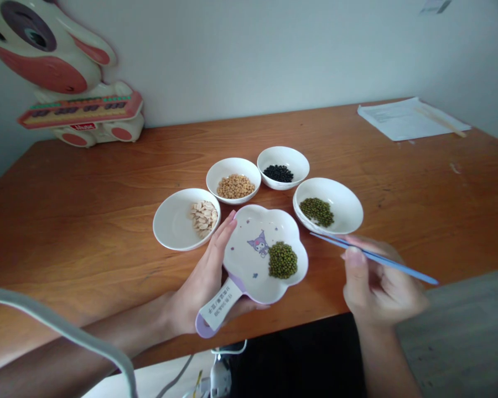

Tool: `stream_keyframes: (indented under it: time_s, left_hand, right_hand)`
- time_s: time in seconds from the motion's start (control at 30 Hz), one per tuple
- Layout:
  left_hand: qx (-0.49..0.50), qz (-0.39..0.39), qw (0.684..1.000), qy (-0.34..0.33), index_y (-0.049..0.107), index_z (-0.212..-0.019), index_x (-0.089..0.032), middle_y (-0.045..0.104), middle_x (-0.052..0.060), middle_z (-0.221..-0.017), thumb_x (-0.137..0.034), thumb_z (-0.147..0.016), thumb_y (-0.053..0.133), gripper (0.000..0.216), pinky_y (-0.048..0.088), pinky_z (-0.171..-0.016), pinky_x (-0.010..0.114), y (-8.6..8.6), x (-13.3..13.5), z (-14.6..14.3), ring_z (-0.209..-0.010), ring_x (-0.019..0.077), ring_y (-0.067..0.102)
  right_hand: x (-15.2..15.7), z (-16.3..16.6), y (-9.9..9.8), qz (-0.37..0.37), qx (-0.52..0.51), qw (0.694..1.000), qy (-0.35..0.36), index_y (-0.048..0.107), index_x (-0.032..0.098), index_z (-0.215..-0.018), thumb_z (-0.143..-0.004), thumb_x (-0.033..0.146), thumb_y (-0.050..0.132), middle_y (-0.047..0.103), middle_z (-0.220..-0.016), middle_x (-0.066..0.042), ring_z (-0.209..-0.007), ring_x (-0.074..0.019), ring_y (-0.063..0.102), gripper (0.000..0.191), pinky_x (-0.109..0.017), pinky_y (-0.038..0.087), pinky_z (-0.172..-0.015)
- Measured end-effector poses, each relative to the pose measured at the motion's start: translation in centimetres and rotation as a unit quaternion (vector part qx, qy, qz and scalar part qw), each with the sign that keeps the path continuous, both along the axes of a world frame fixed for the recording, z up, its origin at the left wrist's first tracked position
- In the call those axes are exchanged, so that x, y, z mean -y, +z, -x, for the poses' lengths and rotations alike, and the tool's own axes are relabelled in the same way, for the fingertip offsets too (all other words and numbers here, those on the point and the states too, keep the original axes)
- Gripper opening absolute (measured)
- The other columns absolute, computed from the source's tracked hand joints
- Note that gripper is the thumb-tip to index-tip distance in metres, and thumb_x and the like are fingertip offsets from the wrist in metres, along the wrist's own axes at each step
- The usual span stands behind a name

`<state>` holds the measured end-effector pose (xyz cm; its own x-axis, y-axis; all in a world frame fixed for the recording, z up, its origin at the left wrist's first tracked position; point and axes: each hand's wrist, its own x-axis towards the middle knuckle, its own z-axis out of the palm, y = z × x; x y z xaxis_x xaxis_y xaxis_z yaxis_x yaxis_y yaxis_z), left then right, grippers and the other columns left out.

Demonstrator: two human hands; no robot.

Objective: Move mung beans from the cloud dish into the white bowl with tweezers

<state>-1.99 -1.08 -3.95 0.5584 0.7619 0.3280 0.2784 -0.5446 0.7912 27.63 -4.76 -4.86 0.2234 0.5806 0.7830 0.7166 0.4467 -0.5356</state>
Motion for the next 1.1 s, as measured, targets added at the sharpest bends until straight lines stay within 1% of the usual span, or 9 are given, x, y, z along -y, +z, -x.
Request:
stream_keyframes:
  time_s: [0.1,0.13,0.2,0.33,0.53,0.73,0.93,1.03,1.1]
  left_hand:
    - [0.004,-0.003,1.0,-0.001,0.003,-0.179,-0.038,0.01,0.015,-0.188,-0.049,-0.077,0.102,0.143,0.02,-0.137,0.082,0.2,0.0,0.1,-0.171,0.0554,0.014]
    - [0.003,-0.003,1.0,0.0,0.003,-0.179,-0.037,0.01,0.016,-0.188,-0.047,-0.077,0.102,0.143,0.02,-0.136,0.082,0.3,0.0,0.1,-0.171,0.0555,0.015]
    - [0.001,-0.002,1.0,0.0,0.003,-0.179,-0.036,0.01,0.018,-0.188,-0.044,-0.078,0.102,0.142,0.02,-0.136,0.082,0.4,0.0,0.0,-0.171,0.0555,0.015]
    - [0.005,-0.005,1.0,0.001,0.004,-0.179,-0.035,0.012,0.018,-0.187,-0.042,-0.078,0.102,0.141,0.02,-0.137,0.08,0.1,0.0,0.0,-0.171,0.0548,0.015]
    - [0.017,-0.012,1.0,0.004,0.004,-0.179,-0.034,0.011,0.018,-0.187,-0.045,-0.076,0.103,0.144,0.019,-0.137,0.081,-0.4,0.1,-0.1,-0.171,0.0537,0.016]
    - [0.012,-0.012,1.0,-0.003,0.002,-0.179,-0.035,0.011,0.02,-0.187,-0.045,-0.077,0.102,0.144,0.02,-0.135,0.083,-0.4,0.0,0.0,-0.171,0.0541,0.017]
    - [0.007,-0.006,1.0,0.002,0.003,-0.179,-0.037,0.011,0.017,-0.187,-0.045,-0.076,0.103,0.143,0.021,-0.136,0.081,-0.2,0.0,0.0,-0.171,0.0529,0.017]
    - [0.003,-0.003,1.0,0.002,0.003,-0.179,-0.038,0.011,0.015,-0.188,-0.048,-0.077,0.102,0.142,0.021,-0.138,0.079,-0.1,0.0,0.0,-0.172,0.0532,0.015]
    - [0.001,-0.002,1.0,0.001,0.003,-0.179,-0.037,0.01,0.016,-0.188,-0.048,-0.078,0.101,0.141,0.02,-0.138,0.079,-0.1,0.0,0.0,-0.172,0.0533,0.015]
  right_hand:
    - [-0.3,0.4,1.1,0.012,0.089,0.989,0.115,0.078,0.026,-0.125,-0.09,0.001,0.077,0.086,-0.103,-0.005,-0.085,-0.0218,0.082,0.043,-0.035,0.067,-0.075]
    - [-0.4,0.5,1.3,0.019,0.109,0.984,0.138,0.077,0.025,-0.126,-0.089,0.0,0.077,0.086,-0.103,-0.005,-0.085,-0.0212,0.082,0.044,-0.035,0.067,-0.075]
    - [-0.6,0.7,1.6,0.032,0.128,0.978,0.159,0.076,0.024,-0.125,-0.09,-0.001,0.076,0.086,-0.104,-0.005,-0.086,-0.0201,0.082,0.043,-0.033,0.067,-0.076]
    - [-0.8,0.9,1.6,0.046,0.133,0.976,0.167,0.076,0.023,-0.124,-0.091,-0.001,0.075,0.085,-0.105,-0.005,-0.088,-0.0196,0.082,0.041,-0.033,0.066,-0.079]
    - [-0.7,0.9,1.6,0.05,0.133,0.974,0.175,0.076,0.02,-0.121,-0.09,-0.003,0.074,0.085,-0.104,-0.006,-0.087,-0.0186,0.081,0.039,-0.032,0.065,-0.079]
    - [-1.0,1.0,1.7,0.052,0.132,0.973,0.182,0.077,0.021,-0.121,-0.091,-0.002,0.074,0.086,-0.103,-0.005,-0.084,-0.0189,0.082,0.038,-0.032,0.066,-0.076]
    - [-1.0,1.0,1.9,0.05,0.135,0.972,0.184,0.077,0.023,-0.125,-0.093,-0.002,0.073,0.086,-0.102,-0.005,-0.083,-0.019,0.082,0.041,-0.032,0.067,-0.074]
    - [-0.6,0.7,1.6,0.033,0.136,0.976,0.168,0.077,0.024,-0.127,-0.091,-0.004,0.073,0.086,-0.102,-0.004,-0.081,-0.019,0.081,0.045,-0.032,0.067,-0.072]
    - [-0.4,0.4,1.3,0.016,0.134,0.98,0.143,0.076,0.025,-0.13,-0.089,-0.005,0.075,0.086,-0.104,-0.004,-0.082,-0.02,0.082,0.05,-0.034,0.067,-0.072]
